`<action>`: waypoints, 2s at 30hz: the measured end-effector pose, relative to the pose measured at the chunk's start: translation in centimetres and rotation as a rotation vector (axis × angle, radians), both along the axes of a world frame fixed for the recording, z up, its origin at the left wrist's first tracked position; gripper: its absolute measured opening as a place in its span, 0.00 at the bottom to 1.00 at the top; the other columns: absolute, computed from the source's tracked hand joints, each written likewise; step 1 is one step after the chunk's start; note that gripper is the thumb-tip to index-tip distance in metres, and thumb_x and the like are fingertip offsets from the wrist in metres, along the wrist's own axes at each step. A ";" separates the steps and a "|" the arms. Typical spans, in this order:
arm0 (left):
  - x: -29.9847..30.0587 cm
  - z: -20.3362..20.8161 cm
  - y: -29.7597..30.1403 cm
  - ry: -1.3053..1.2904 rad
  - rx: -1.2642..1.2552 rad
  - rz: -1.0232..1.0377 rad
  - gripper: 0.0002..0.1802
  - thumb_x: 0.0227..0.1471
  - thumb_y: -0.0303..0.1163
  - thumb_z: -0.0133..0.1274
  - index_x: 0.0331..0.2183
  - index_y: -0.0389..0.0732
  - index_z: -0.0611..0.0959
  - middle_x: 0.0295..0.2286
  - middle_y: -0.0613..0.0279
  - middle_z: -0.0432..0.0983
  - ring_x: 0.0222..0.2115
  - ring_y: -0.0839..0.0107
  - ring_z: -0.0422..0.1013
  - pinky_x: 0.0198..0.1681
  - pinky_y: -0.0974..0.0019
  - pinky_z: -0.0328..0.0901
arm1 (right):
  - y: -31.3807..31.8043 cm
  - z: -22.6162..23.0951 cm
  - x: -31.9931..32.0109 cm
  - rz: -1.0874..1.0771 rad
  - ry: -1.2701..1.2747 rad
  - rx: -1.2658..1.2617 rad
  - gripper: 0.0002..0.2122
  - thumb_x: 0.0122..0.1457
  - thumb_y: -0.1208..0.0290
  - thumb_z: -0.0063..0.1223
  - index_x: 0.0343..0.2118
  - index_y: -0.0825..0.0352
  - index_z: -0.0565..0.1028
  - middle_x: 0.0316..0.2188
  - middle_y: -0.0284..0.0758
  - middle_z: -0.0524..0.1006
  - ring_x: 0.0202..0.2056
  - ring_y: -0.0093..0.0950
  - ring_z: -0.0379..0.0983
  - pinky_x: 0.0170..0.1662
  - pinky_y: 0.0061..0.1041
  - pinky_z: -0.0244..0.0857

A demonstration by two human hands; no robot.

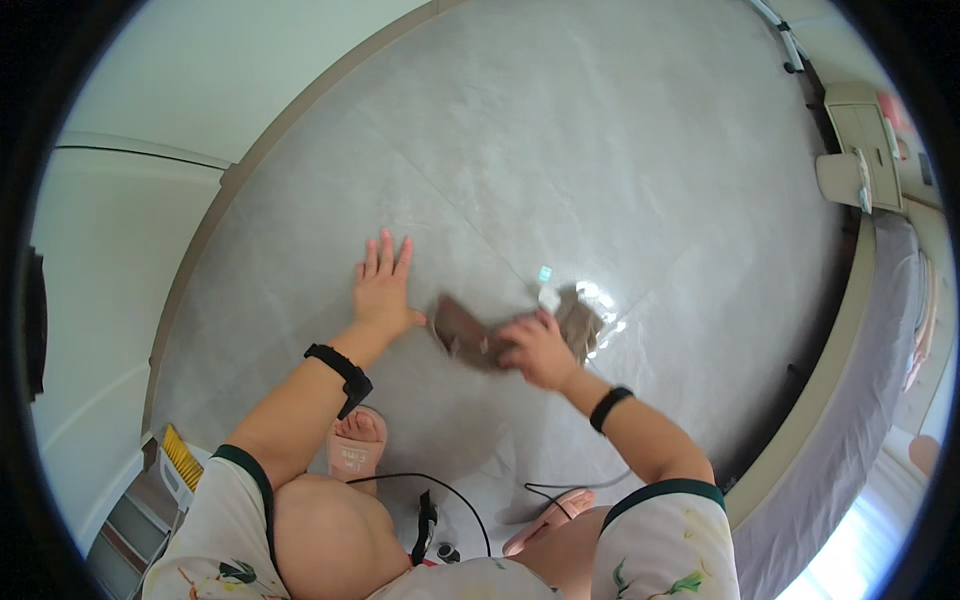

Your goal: Cleaning the bedroom floor using a broom, dustpan, and a hand-held cloth while seated on a stool.

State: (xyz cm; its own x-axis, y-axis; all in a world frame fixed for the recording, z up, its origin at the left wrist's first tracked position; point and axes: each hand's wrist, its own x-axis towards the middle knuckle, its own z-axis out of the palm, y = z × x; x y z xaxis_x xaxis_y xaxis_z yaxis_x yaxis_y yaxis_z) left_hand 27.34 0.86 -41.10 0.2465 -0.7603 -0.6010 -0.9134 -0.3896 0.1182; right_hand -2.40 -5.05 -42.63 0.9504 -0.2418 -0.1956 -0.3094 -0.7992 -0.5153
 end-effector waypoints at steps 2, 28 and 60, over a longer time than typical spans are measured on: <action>-0.4 0.0 0.1 0.021 -0.043 0.005 0.70 0.28 0.52 0.70 0.64 0.51 0.44 0.65 0.51 0.32 0.65 0.53 0.34 0.64 0.53 0.43 | 4.4 1.1 -5.3 0.107 0.151 0.082 0.10 0.41 0.72 0.56 0.27 0.47 0.81 0.47 0.23 0.69 0.50 0.33 0.62 0.57 0.49 0.49; -3.3 -0.8 -11.6 0.122 0.002 0.100 0.72 0.30 0.60 0.65 0.64 0.56 0.34 0.61 0.43 0.13 0.62 0.43 0.13 0.60 0.34 0.22 | -12.6 -6.8 -7.7 -1.384 0.366 -0.336 0.33 0.59 0.46 0.42 0.65 0.51 0.49 0.67 0.44 0.39 0.65 0.52 0.33 0.57 0.64 0.42; -2.7 -0.1 -12.8 0.187 0.142 0.127 0.74 0.28 0.58 0.68 0.64 0.61 0.33 0.61 0.44 0.10 0.61 0.40 0.12 0.59 0.32 0.21 | -26.0 -4.5 9.0 -0.202 -0.173 -0.097 0.18 0.52 0.72 0.53 0.47 0.51 0.73 0.60 0.28 0.62 0.62 0.38 0.54 0.60 0.52 0.48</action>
